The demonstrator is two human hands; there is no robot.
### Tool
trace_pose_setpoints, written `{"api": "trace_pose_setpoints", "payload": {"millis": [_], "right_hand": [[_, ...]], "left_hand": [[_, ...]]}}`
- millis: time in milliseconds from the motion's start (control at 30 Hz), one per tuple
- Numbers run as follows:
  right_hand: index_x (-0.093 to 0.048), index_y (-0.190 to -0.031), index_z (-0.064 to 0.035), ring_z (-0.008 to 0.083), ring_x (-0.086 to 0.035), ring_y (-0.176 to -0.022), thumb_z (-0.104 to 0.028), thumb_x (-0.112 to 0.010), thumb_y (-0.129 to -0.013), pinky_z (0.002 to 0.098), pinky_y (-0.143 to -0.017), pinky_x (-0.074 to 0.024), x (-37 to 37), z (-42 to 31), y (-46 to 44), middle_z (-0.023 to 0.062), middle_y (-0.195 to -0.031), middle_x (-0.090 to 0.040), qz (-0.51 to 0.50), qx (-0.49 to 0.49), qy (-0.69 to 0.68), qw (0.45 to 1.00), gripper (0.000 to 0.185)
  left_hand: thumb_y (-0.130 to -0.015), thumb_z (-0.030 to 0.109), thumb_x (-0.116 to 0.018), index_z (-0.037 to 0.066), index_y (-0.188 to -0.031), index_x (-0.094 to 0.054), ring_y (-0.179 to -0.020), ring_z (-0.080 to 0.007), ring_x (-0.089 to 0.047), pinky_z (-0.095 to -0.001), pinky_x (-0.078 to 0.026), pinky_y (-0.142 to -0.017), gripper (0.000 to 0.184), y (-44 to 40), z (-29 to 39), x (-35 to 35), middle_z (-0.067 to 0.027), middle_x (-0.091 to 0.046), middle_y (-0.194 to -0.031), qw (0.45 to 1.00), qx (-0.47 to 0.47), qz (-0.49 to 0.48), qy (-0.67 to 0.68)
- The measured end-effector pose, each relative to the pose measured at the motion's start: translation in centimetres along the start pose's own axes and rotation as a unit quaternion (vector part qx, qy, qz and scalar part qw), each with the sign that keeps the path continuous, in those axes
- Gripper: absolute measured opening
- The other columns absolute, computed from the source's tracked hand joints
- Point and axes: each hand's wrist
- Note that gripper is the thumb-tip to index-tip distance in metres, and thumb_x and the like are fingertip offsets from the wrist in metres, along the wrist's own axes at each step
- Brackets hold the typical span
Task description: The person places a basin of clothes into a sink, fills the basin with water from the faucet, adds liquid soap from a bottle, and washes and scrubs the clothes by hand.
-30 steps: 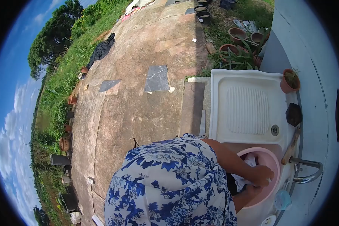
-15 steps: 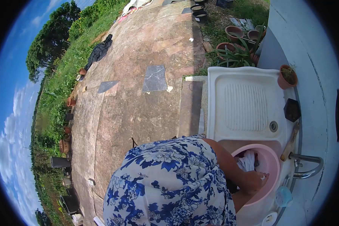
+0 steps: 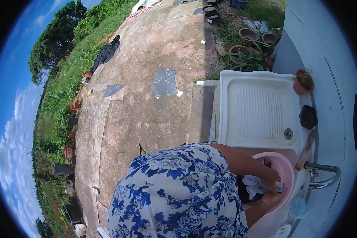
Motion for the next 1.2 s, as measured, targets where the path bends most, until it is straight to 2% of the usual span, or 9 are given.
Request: {"api": "trace_pose_setpoints", "payload": {"millis": [100, 233, 333, 567, 633, 833, 900, 1033, 1200], "right_hand": [[-0.037, -0.134, -0.0032, 0.0307, -0.041, -0.123, -0.042, -0.041, -0.093, 0.0430, -0.104, -0.0304, -0.2, -0.9, 0.7, 0.0191, -0.135, -0.039, -0.029, 0.157, 0.034, 0.987, 0.056], [-0.030, -0.138, -0.0014, 0.0329, -0.040, -0.123, -0.042, -0.041, -0.094, 0.0407, -0.103, -0.0305, 0.0, 2.9, 2.3, 0.0228, -0.135, -0.039, -0.086, 0.263, 0.305, 0.911, 0.061], [-0.029, -0.139, -0.0005, 0.0328, -0.039, -0.125, -0.039, -0.044, -0.093, 0.0363, -0.103, -0.0300, 2.9, 7.3, 0.0, 0.0223, -0.135, -0.041, -0.036, 0.145, 0.678, 0.719, 0.062], [-0.036, -0.135, 0.0011, 0.0353, -0.047, -0.118, -0.039, -0.051, -0.089, 0.0372, -0.099, -0.0345, 8.8, 2.4, -0.3, 0.0246, -0.129, -0.047, 0.021, 0.223, 0.582, 0.782, 0.063], [-0.037, -0.133, 0.0034, 0.0354, -0.047, -0.117, -0.037, -0.051, -0.089, 0.0397, -0.100, -0.0353, 11.7, -0.1, -0.3, 0.0228, -0.131, -0.046, 0.003, 0.207, 0.314, 0.926, 0.061], [-0.047, -0.124, 0.0017, 0.0323, -0.053, -0.108, -0.037, -0.046, -0.090, 0.0420, -0.091, -0.0446, 4.9, -0.5, 0.4, 0.0144, -0.127, -0.049, -0.060, 0.144, -0.181, 0.971, 0.052], [-0.047, -0.124, 0.0010, 0.0318, -0.054, -0.108, -0.038, -0.045, -0.090, 0.0418, -0.091, -0.0447, 3.4, 0.3, 0.6, 0.0139, -0.126, -0.049, -0.061, 0.130, -0.161, 0.976, 0.052], [-0.046, -0.124, -0.0018, 0.0299, -0.055, -0.106, -0.040, -0.044, -0.090, 0.0413, -0.090, -0.0452, 0.9, 2.3, 1.1, 0.0121, -0.122, -0.051, -0.055, 0.076, -0.102, 0.990, 0.051], [-0.047, -0.124, -0.0050, 0.0273, -0.056, -0.105, -0.041, -0.042, -0.091, 0.0405, -0.089, -0.0461, -3.2, 3.8, 2.9, 0.0099, -0.118, -0.053, -0.026, 0.012, -0.009, 1.000, 0.049]], "left_hand": [[-0.069, 0.023, -0.062, 0.004, -0.113, -0.059, -0.091, -0.0375, -0.061, -0.0412, -0.048, -0.081, 0.048, -0.4, 0.1, 0.4, -0.0196, -0.063, -0.104, 0.983, -0.042, -0.124, -0.132], [-0.068, 0.012, -0.058, 0.006, -0.105, -0.065, -0.087, -0.0339, -0.062, -0.0404, -0.048, -0.077, 0.038, -1.8, 1.3, 1.6, -0.0199, -0.063, -0.099, 0.989, -0.058, 0.053, 0.124], [-0.068, 0.006, -0.054, 0.004, -0.096, -0.067, -0.084, -0.0330, -0.062, -0.0390, -0.048, -0.075, 0.031, 0.3, 6.5, 5.2, -0.0195, -0.064, -0.091, 0.945, 0.001, 0.069, 0.319], [-0.069, -0.003, -0.047, 0.004, -0.092, -0.068, -0.081, -0.0271, -0.061, -0.0363, -0.047, -0.069, 0.031, -1.9, 2.8, 8.2, -0.0175, -0.063, -0.089, 0.953, -0.084, 0.105, 0.272], [-0.070, -0.003, -0.046, 0.004, -0.089, -0.068, -0.079, -0.0269, -0.061, -0.0375, -0.047, -0.068, 0.029, -1.1, 1.6, 7.9, -0.0178, -0.063, -0.088, 0.956, -0.034, 0.113, 0.268], [-0.077, 0.013, -0.050, 0.007, -0.091, -0.067, -0.069, -0.0344, -0.063, -0.0419, -0.049, -0.066, 0.023, 0.3, 1.2, -1.9, -0.0162, -0.063, -0.074, 0.989, -0.105, 0.102, -0.024], [-0.078, 0.029, -0.053, 0.002, -0.100, -0.064, -0.077, -0.0325, -0.064, -0.0421, -0.050, -0.068, 0.037, 3.5, 4.9, -2.8, -0.0142, -0.065, -0.082, 0.980, -0.128, -0.041, -0.145], [-0.079, 0.031, -0.054, 0.003, -0.082, -0.066, -0.067, -0.0298, -0.063, -0.0430, -0.050, -0.061, 0.031, 4.4, 3.8, -3.9, -0.0138, -0.065, -0.083, 0.912, -0.298, 0.059, -0.276], [-0.074, 0.030, -0.059, 0.004, -0.078, -0.064, -0.067, -0.0318, -0.062, -0.0453, -0.049, -0.058, 0.027, -0.6, 2.2, -0.1, -0.0150, -0.063, -0.074, 0.967, -0.087, 0.155, -0.181]]}}
Point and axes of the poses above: each hand's wrist, its own y-axis away from the middle knuckle, its own x-axis out of the back of the hand, z = x × y
